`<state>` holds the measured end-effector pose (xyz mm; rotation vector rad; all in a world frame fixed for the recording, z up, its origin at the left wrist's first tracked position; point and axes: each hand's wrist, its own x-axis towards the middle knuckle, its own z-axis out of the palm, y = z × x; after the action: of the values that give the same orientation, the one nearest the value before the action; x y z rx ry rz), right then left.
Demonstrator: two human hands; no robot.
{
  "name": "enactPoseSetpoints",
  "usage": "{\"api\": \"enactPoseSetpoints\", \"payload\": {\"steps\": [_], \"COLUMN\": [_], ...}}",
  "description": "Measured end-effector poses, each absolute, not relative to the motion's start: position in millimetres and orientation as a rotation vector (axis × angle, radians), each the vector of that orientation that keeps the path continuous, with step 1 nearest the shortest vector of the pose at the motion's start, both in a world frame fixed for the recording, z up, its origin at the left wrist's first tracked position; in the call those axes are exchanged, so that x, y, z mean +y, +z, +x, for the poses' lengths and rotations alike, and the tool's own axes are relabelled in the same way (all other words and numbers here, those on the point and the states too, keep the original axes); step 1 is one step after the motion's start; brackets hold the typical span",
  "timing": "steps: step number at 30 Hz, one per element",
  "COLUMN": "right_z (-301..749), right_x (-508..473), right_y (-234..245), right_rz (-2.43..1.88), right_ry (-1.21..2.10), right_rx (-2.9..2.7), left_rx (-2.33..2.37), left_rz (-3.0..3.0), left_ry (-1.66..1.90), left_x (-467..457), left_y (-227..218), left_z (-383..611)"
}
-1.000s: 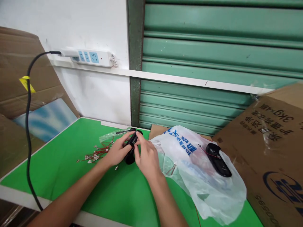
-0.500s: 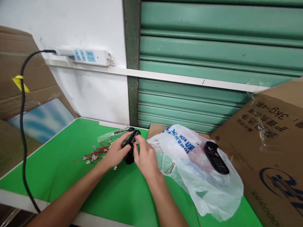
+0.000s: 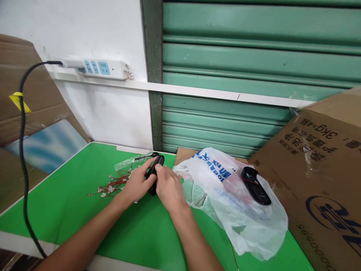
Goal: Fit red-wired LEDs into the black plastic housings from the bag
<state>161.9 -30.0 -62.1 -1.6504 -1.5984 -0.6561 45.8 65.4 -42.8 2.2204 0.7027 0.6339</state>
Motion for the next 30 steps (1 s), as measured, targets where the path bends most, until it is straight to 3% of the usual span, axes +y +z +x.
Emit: {"api": "enactPoseSetpoints", "payload": {"steps": [15, 19, 25, 30], "right_z": [167.7, 170.6, 177.6, 179.6], "right_x": [-30.4, -32.2, -31.9, -32.5], "right_y": [-60.0, -57.2, -66.1, -64.8], "right_rz": [-1.574, -1.459, -1.307, -1.251], "right_ry": [-0.553, -0.303, 0.380, 0.493], "right_rx": [-1.541, -1.212, -1.099, -1.100], "left_rx": [0.575, 0.382, 0.253, 0.283], "left_rz": [2.132, 1.864, 1.737, 1.730], "left_ry": [0.634, 0.574, 0.444, 0.441], "left_x": [70.1, 73.3, 76.4, 77.2], "left_y": [-48.2, -44.0, -42.9, -46.1], "left_z": [48.4, 48.0, 47.3, 46.5]}}
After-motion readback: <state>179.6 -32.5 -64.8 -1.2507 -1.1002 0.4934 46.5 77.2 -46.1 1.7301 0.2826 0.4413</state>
